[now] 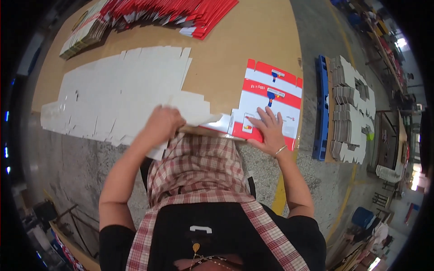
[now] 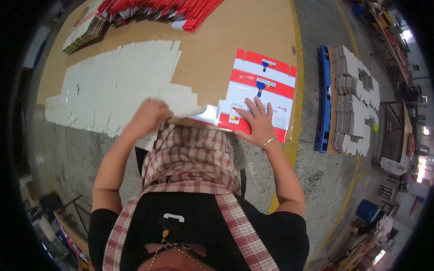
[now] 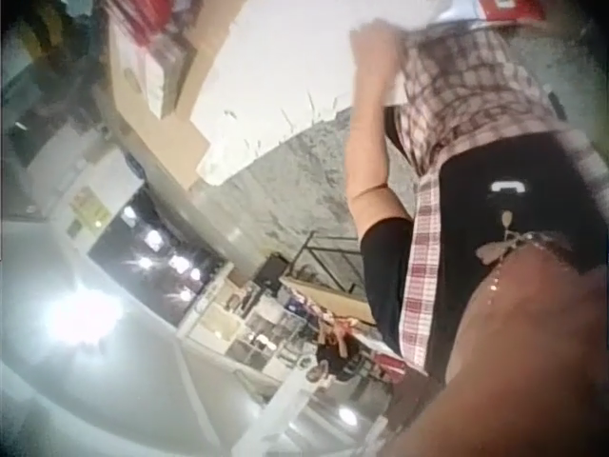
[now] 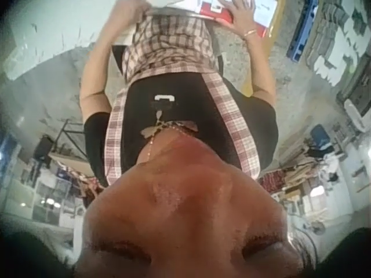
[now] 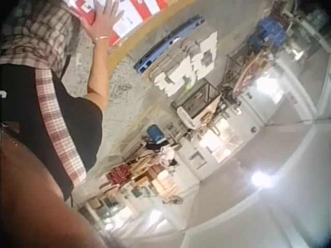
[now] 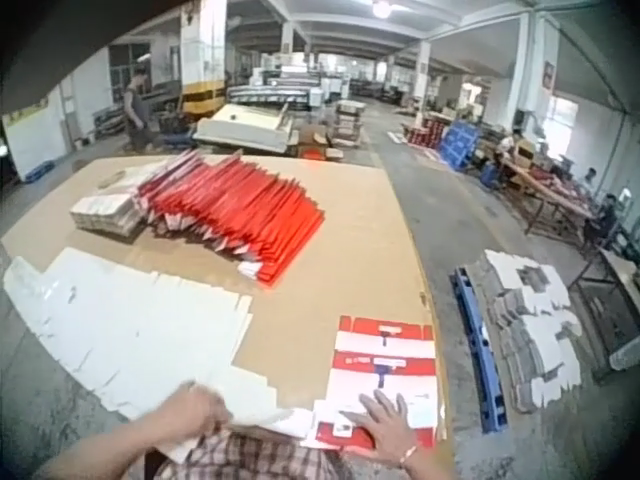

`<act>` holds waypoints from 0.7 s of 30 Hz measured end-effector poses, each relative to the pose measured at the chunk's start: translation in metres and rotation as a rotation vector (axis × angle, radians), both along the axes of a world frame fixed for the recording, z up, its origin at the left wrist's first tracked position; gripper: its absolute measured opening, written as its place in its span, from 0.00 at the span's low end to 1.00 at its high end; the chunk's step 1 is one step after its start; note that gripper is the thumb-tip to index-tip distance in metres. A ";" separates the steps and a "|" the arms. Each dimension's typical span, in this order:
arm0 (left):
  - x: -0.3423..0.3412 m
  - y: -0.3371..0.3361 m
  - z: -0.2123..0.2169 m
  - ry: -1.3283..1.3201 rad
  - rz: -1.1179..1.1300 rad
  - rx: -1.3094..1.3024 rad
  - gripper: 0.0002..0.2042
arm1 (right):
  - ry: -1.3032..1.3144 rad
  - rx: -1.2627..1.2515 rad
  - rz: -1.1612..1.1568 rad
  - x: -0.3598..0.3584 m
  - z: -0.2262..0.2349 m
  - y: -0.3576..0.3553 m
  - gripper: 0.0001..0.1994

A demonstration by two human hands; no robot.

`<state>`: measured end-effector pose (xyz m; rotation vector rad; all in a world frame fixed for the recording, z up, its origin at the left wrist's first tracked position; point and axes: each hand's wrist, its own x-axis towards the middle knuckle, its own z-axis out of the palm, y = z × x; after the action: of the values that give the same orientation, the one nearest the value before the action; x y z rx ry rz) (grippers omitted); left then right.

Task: The worker is sorting and stacking flat cardboard packaging sheets on a large table in a production area.

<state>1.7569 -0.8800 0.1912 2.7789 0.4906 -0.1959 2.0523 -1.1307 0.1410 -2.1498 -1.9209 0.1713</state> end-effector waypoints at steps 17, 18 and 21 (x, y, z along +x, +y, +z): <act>0.072 -0.033 -0.065 -0.708 0.088 -0.023 0.28 | 0.067 0.034 0.106 -0.028 -0.004 0.007 0.26; 0.076 -0.034 -0.066 -0.632 -0.040 0.108 0.29 | 0.030 0.016 0.098 -0.031 -0.005 0.007 0.26; 0.078 -0.037 -0.052 -0.417 -0.096 0.010 0.28 | -0.033 -0.005 0.092 -0.033 -0.005 0.008 0.27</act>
<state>1.8352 -0.9173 0.1396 2.7450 0.2525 0.3603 2.0191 -1.1223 0.1358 -2.0811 -2.0415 0.1586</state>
